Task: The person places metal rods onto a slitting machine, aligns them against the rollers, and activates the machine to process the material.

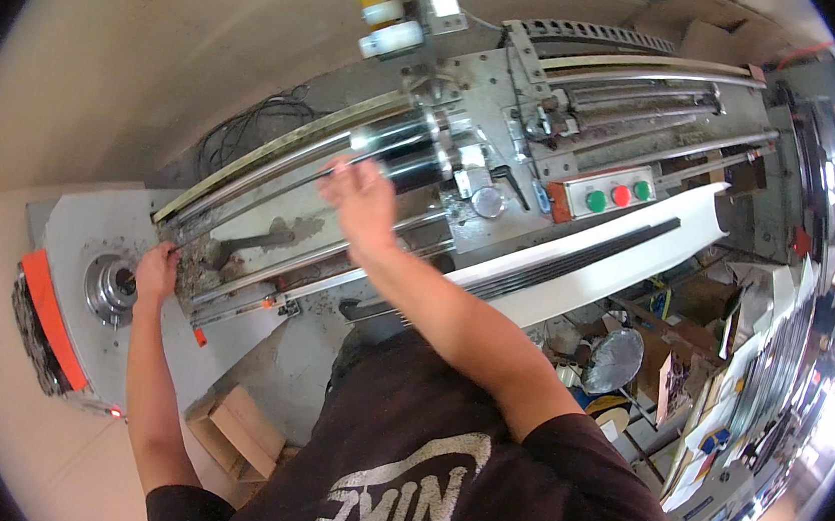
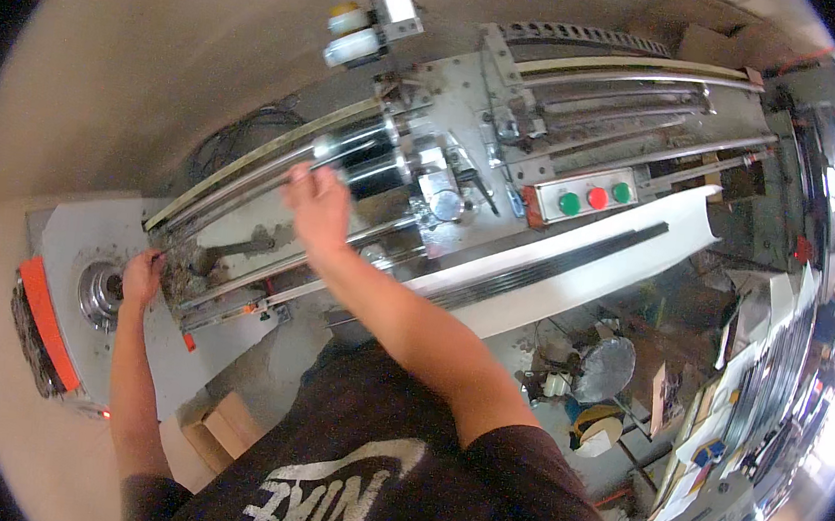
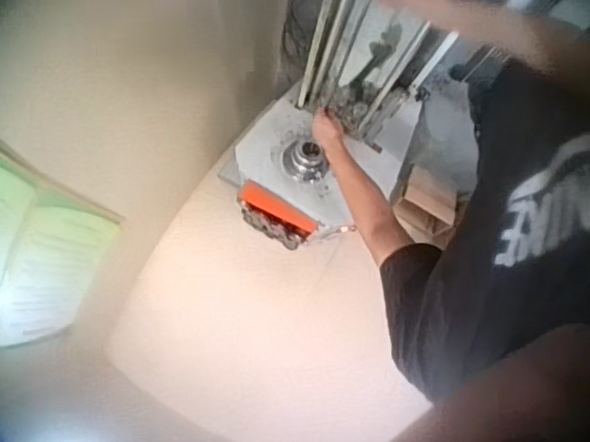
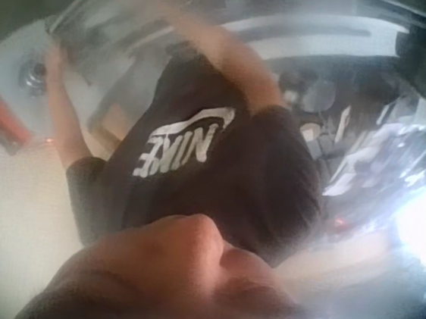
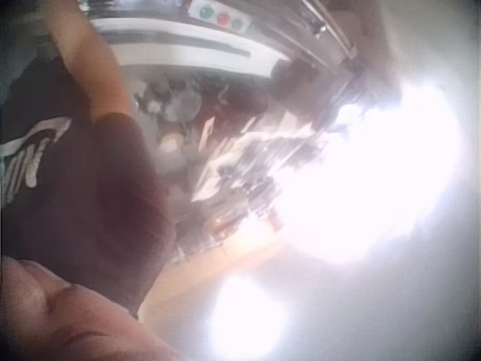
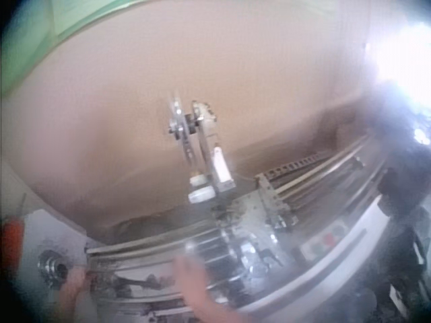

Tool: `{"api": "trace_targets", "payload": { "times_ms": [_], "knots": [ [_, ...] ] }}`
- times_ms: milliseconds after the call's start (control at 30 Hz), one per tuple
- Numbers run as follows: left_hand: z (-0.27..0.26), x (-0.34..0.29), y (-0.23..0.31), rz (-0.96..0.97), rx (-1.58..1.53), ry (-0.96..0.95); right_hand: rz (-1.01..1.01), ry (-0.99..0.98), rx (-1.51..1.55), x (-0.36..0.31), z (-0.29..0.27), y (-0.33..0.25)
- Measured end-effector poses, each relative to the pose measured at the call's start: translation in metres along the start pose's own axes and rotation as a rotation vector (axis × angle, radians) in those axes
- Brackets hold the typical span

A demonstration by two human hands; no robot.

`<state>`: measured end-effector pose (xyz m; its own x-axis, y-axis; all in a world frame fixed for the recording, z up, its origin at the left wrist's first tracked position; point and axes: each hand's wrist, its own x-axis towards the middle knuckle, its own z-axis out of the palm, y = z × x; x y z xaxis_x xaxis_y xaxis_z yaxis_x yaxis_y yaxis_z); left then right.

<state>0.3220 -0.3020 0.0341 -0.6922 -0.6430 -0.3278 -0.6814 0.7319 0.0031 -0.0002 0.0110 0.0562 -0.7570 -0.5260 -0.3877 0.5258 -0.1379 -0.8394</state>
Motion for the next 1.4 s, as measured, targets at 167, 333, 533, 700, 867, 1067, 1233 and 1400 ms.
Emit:
{"api": "trace_targets", "payload": {
  "times_ms": [167,333,533,700,867,1067,1233,1400],
  "knots": [
    [0.015,-0.038,0.019,0.086,-0.14,0.05,-0.187,0.225,0.021,-0.002,-0.071,-0.095],
    [0.05,-0.108,0.178,0.333,-0.467,-0.009,-0.232,0.532,0.021,-0.055,-0.273,-0.134],
    [0.112,-0.155,0.3,0.339,-0.657,0.099,-0.024,0.715,0.01,-0.084,-0.443,-0.108],
    [0.118,-0.149,0.346,0.401,-0.516,0.405,-0.048,0.713,-0.097,-0.051,-0.482,-0.094],
    [0.143,-0.159,0.356,0.21,-0.677,0.314,-0.073,0.589,-0.323,-0.06,-0.47,-0.072],
    [0.145,-0.178,0.358,0.061,-0.788,0.278,-0.172,0.523,-0.592,-0.112,-0.414,-0.038],
    [0.143,-0.189,0.367,0.237,-0.67,0.238,-0.067,0.362,-0.861,-0.148,-0.366,-0.011],
    [0.186,-0.178,0.395,0.066,-0.796,0.285,0.023,0.298,-0.98,-0.186,-0.342,-0.01]
  ]
}}
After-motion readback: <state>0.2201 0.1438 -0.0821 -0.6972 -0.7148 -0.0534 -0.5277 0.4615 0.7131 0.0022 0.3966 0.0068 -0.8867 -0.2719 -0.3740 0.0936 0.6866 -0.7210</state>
